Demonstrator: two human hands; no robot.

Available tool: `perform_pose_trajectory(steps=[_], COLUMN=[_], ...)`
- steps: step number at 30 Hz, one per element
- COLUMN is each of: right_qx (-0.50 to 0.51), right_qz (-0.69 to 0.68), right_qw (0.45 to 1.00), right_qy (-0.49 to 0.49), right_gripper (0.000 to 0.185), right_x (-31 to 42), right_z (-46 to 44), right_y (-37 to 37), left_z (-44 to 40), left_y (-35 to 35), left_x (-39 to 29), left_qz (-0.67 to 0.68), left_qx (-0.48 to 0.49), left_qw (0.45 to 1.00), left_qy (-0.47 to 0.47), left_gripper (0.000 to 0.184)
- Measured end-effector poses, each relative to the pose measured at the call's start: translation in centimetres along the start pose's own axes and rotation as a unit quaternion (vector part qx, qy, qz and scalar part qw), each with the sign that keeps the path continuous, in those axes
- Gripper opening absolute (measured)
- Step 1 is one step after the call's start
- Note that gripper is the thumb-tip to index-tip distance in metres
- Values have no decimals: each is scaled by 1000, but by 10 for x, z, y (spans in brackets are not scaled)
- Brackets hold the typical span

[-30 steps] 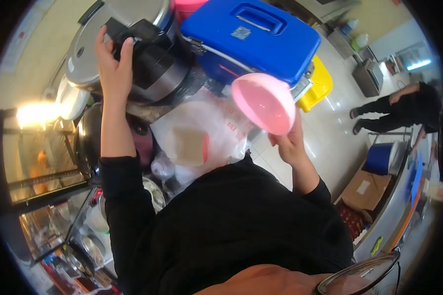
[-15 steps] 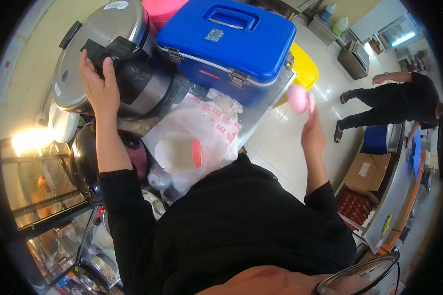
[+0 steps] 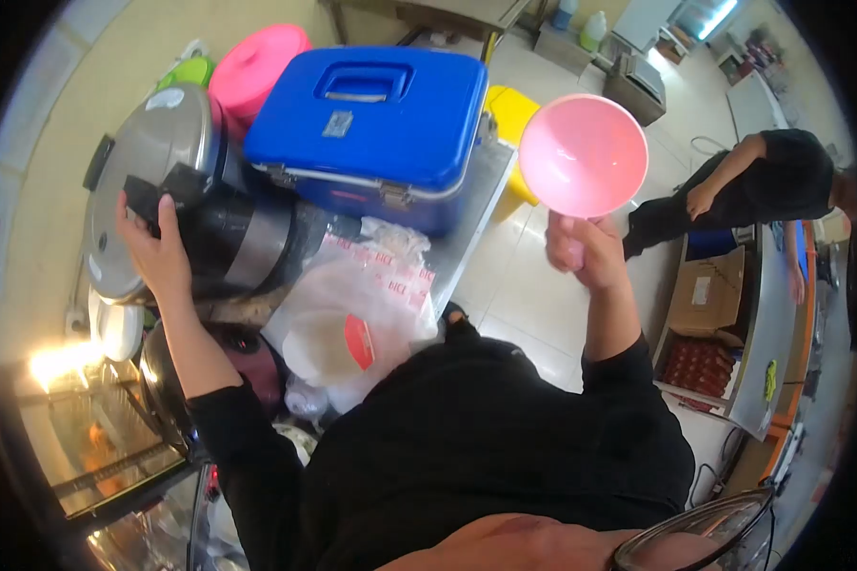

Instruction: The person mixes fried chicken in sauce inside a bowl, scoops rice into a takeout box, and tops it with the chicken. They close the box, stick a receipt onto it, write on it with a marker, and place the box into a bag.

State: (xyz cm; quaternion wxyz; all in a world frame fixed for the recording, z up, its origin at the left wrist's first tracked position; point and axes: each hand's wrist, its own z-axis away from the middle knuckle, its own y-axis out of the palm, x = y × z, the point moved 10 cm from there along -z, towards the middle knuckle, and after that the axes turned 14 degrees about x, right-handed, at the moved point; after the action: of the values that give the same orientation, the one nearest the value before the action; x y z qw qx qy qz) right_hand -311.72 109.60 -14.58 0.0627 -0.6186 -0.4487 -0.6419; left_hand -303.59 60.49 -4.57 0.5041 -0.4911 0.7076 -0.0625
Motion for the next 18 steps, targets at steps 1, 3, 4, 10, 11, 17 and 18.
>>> perform_pose_trajectory(steps=[1,3,4,10,11,17,18], right_qx=[5,37,54,86,114,200,221], right_qz=[-12,-30,-41,163,232,612,686], right_qw=[1000,999,997,982,964,760,684], right_qy=[3,15,24,40,55,-92,-116], right_gripper=[12,12,12,16,17,33,33], right_x=[8,12,12,26,21,57,54], right_z=[-8,-19,-25,-51,-79,-187,-208], right_y=[17,36,42,39,47,168,194], left_z=[-5,-10,-10,-12,-12,-72,-85], left_y=[2,4,4,3,-20,-69,-74], left_x=[5,6,4,21,14,-53,-56], left_qz=[36,104,124,245,220,146,151], left_qx=[21,46,46,53,20,62,95], left_qw=[999,993,991,967,975,986,983], left_qy=[-2,1,8,-32,-8,45,42], left_gripper=[63,63,63,76,81,89,85])
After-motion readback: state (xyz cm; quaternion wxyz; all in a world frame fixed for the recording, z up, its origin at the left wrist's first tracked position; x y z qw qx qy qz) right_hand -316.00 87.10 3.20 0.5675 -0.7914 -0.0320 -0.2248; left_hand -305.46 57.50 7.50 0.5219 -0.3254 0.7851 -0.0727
